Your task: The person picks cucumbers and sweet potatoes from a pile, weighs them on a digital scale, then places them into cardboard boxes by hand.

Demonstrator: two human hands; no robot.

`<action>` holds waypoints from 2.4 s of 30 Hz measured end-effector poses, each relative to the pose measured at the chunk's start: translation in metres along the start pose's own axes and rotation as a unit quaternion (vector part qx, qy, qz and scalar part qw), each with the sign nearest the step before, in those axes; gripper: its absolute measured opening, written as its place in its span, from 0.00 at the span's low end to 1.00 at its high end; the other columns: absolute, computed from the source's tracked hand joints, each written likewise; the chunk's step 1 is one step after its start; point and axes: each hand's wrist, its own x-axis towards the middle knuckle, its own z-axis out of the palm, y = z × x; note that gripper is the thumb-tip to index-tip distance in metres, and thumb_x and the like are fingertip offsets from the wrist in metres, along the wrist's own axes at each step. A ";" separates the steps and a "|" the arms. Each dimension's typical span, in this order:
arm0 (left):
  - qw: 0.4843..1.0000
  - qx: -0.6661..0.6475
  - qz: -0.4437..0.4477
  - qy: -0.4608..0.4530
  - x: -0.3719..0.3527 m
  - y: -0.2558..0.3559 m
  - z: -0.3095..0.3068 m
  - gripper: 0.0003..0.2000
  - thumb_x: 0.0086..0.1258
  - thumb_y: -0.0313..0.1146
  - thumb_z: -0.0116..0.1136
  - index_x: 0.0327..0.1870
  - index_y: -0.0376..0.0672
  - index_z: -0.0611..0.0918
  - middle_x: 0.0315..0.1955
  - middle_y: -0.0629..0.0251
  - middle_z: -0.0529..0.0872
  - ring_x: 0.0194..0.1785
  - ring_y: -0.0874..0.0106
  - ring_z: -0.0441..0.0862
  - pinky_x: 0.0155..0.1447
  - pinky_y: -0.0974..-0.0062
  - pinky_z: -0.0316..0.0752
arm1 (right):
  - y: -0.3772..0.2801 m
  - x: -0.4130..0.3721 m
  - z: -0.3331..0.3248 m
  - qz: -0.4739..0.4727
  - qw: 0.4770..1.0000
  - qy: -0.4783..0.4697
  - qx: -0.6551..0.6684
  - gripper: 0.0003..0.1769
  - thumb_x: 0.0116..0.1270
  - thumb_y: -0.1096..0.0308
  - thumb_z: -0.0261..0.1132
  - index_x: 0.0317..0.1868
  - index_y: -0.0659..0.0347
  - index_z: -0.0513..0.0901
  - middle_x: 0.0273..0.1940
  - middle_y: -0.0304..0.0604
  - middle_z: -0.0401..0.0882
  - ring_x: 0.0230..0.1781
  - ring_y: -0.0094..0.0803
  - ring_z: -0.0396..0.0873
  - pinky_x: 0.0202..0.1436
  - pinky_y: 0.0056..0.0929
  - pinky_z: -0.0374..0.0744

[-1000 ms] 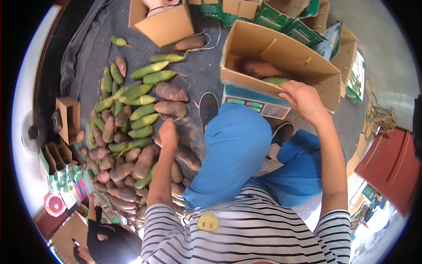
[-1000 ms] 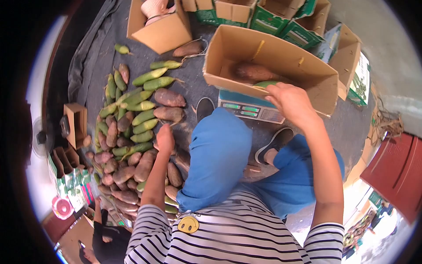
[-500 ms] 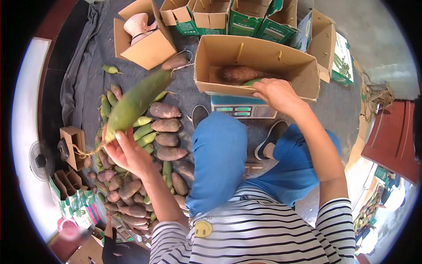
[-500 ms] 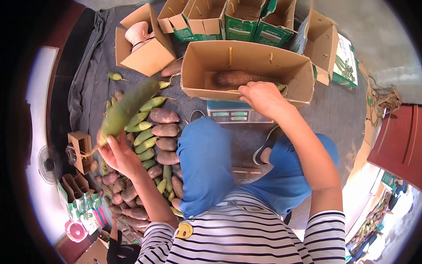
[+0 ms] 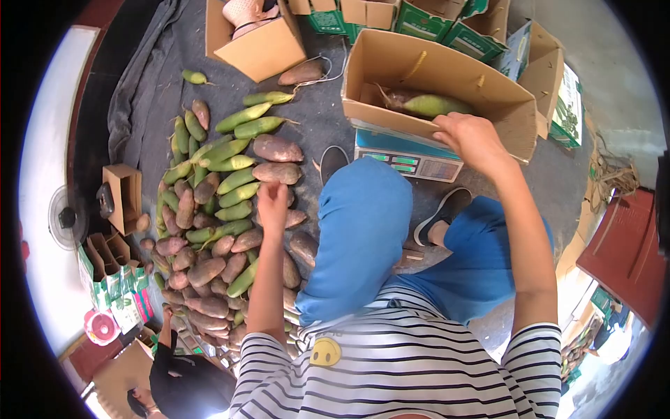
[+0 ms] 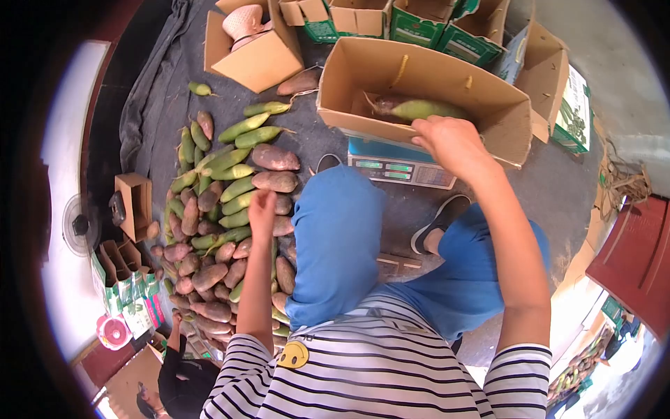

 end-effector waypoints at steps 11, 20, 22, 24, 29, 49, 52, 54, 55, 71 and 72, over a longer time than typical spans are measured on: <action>0.886 0.268 -0.360 -0.119 -0.136 -0.151 -0.029 0.45 0.45 0.53 0.75 0.57 0.26 0.71 0.49 0.43 0.79 0.54 0.56 0.79 0.56 0.66 0.74 | -0.006 0.003 -0.001 0.011 1.000 -0.025 0.015 0.11 0.67 0.61 0.59 0.41 0.60 0.78 0.35 0.49 0.78 0.38 0.50 0.77 0.41 0.46 0.75; 0.850 0.208 -0.475 -0.090 -0.129 -0.188 0.004 0.55 0.40 0.52 0.77 0.62 0.18 0.59 0.58 0.36 0.72 0.64 0.54 0.72 0.66 0.69 0.69 | -0.006 0.005 -0.002 0.007 1.000 -0.026 0.015 0.10 0.66 0.63 0.60 0.42 0.59 0.78 0.34 0.48 0.77 0.38 0.50 0.77 0.40 0.44 0.75; 0.845 0.210 -0.481 -0.097 -0.130 -0.186 -0.001 0.54 0.40 0.50 0.77 0.61 0.19 0.59 0.58 0.36 0.72 0.63 0.53 0.73 0.65 0.69 0.69 | -0.005 0.004 -0.001 0.012 0.999 -0.018 0.023 0.10 0.66 0.62 0.60 0.42 0.58 0.79 0.34 0.48 0.77 0.38 0.50 0.78 0.40 0.44 0.75; 0.848 0.199 -0.483 -0.089 -0.132 -0.182 -0.003 0.53 0.40 0.48 0.77 0.61 0.19 0.60 0.58 0.36 0.72 0.62 0.53 0.73 0.65 0.68 0.69 | -0.007 0.005 -0.003 0.017 1.000 -0.017 0.013 0.10 0.66 0.62 0.60 0.43 0.59 0.79 0.34 0.48 0.77 0.37 0.49 0.78 0.40 0.44 0.75; 0.859 0.161 -0.481 -0.063 -0.137 -0.172 -0.002 0.51 0.42 0.48 0.75 0.60 0.20 0.59 0.57 0.36 0.72 0.61 0.50 0.74 0.65 0.67 0.70 | -0.003 0.002 0.000 0.010 1.000 -0.012 0.014 0.10 0.66 0.62 0.60 0.40 0.60 0.78 0.32 0.48 0.77 0.36 0.49 0.78 0.39 0.45 0.75; 0.948 -0.114 -0.295 -0.023 -0.101 -0.084 -0.015 0.35 0.54 0.36 0.71 0.61 0.34 0.67 0.52 0.54 0.75 0.51 0.64 0.74 0.57 0.68 0.70 | -0.001 -0.005 -0.002 -0.019 0.999 -0.045 0.012 0.10 0.63 0.63 0.61 0.40 0.59 0.79 0.32 0.46 0.77 0.37 0.46 0.78 0.39 0.43 0.75; 0.975 -0.155 -0.155 0.028 -0.049 -0.027 -0.034 0.31 0.57 0.33 0.69 0.61 0.35 0.68 0.52 0.58 0.76 0.51 0.67 0.75 0.57 0.69 0.71 | 0.000 -0.008 0.004 -0.047 0.998 -0.026 0.017 0.09 0.63 0.63 0.61 0.40 0.58 0.80 0.30 0.45 0.76 0.36 0.45 0.78 0.38 0.42 0.76; 0.977 -0.198 -0.071 0.048 -0.012 0.031 -0.051 0.32 0.59 0.35 0.67 0.63 0.35 0.66 0.56 0.57 0.73 0.55 0.66 0.73 0.60 0.67 0.70 | 0.001 -0.008 0.006 -0.062 0.998 -0.011 0.021 0.08 0.63 0.63 0.61 0.35 0.60 0.79 0.30 0.46 0.78 0.36 0.45 0.80 0.38 0.42 0.76; 0.975 -0.215 0.004 0.057 0.000 0.084 -0.052 0.35 0.58 0.37 0.68 0.64 0.34 0.65 0.56 0.56 0.73 0.57 0.65 0.73 0.62 0.66 0.69 | 0.001 -0.007 0.006 -0.071 0.997 -0.002 0.024 0.09 0.63 0.64 0.61 0.32 0.61 0.79 0.31 0.46 0.79 0.36 0.45 0.80 0.39 0.42 0.77; 0.857 0.104 0.460 -0.208 0.057 0.291 0.112 0.42 0.48 0.39 0.75 0.64 0.35 0.66 0.58 0.46 0.72 0.62 0.52 0.71 0.66 0.62 0.65 | -0.005 -0.006 0.002 -0.052 0.999 -0.009 0.008 0.07 0.61 0.65 0.62 0.36 0.59 0.77 0.34 0.46 0.78 0.38 0.45 0.78 0.40 0.42 0.77; 0.860 0.092 0.464 -0.191 0.055 0.289 0.099 0.42 0.48 0.39 0.75 0.64 0.35 0.66 0.58 0.45 0.72 0.62 0.51 0.71 0.66 0.61 0.65 | -0.006 -0.008 0.005 -0.050 0.999 -0.002 0.008 0.08 0.62 0.65 0.62 0.37 0.59 0.77 0.35 0.46 0.78 0.38 0.46 0.78 0.40 0.42 0.76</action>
